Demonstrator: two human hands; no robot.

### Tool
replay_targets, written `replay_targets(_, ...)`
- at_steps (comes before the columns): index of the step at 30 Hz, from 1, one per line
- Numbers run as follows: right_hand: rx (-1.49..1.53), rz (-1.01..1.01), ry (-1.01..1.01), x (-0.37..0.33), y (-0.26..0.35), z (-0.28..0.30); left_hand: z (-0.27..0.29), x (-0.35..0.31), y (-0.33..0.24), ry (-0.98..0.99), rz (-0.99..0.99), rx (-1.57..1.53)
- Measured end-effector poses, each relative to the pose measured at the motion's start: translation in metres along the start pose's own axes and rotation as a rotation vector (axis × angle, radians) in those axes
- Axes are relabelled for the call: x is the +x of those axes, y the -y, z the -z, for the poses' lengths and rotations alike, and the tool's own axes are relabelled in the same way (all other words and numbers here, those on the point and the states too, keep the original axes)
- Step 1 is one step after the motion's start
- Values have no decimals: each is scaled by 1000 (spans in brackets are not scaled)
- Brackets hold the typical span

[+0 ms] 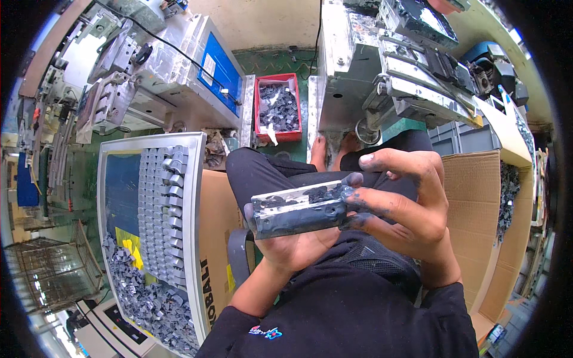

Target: Manually assemble and inspect small mechanical parts at a printing shop workstation.

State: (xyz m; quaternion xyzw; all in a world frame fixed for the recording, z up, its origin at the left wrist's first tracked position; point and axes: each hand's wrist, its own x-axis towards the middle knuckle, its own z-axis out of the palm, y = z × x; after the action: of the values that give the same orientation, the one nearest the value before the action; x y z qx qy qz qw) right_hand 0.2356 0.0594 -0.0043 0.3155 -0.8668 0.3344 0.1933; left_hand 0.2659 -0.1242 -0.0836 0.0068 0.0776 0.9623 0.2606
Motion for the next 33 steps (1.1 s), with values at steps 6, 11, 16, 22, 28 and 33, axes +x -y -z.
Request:
replay_targets(6,25,-25,1,2,0,3,1,2,-1,-6,8,-64)
replay_targets(11,33,-62,-34,2,-8,7,10,7,0,-8,49,-69)
replay_targets(16,176,-100,-164,-4,-27,-5,36,14,-7,24,-20,-165)
replay_targets(22,452,-409,-84,-28,-66,-47,86,21,-30,-139,-123,-210)
replay_targets(28,587,-704,22,-52,-109,-101,127,12,-60,-183,-237,-255)
replay_targets(33,864,-875,19,-27,-141,-159,131,7,-69,-97,-243,-212)
